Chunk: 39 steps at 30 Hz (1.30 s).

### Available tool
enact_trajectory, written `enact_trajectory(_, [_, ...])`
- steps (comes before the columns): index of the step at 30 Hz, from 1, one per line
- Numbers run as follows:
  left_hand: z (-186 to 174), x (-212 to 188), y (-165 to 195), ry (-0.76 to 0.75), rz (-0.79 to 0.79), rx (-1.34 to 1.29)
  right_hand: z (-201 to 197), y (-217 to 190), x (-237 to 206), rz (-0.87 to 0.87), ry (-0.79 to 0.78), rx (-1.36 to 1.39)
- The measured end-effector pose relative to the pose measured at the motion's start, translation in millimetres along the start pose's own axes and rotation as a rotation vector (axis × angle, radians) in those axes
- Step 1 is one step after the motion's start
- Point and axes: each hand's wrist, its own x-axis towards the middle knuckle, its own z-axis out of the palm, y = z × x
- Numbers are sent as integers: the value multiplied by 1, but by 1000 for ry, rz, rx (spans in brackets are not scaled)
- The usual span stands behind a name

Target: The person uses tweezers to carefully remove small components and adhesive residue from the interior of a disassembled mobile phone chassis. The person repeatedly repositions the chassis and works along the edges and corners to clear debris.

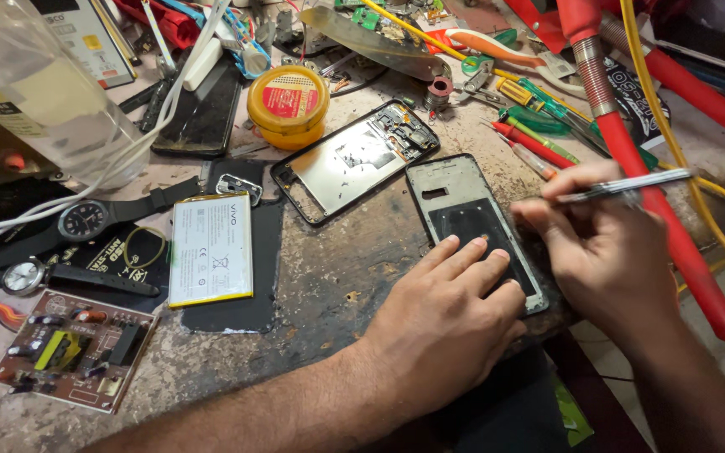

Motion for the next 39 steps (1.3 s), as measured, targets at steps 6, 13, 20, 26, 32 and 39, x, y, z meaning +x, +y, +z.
enact_trajectory(6, [2,-2,-3,64,13,-7,-31,17,-70,15,18,95])
enact_trajectory(13, [2,0,-2,35,9,-30,-15,15,-44,62,67,-434])
enact_trajectory(20, [1,-3,-3,34,22,-16,14,22,45,-329,-54,-231])
enact_trajectory(26, [1,-2,-2,60,34,-2,18,32,56,-221,-56,126])
enact_trajectory(32, [3,-4,-6,35,3,-52,-21,37,-38,-78,-48,311])
enact_trajectory(39, [2,-4,-5,68,11,-41,-30,51,-76,-131,-56,-52])
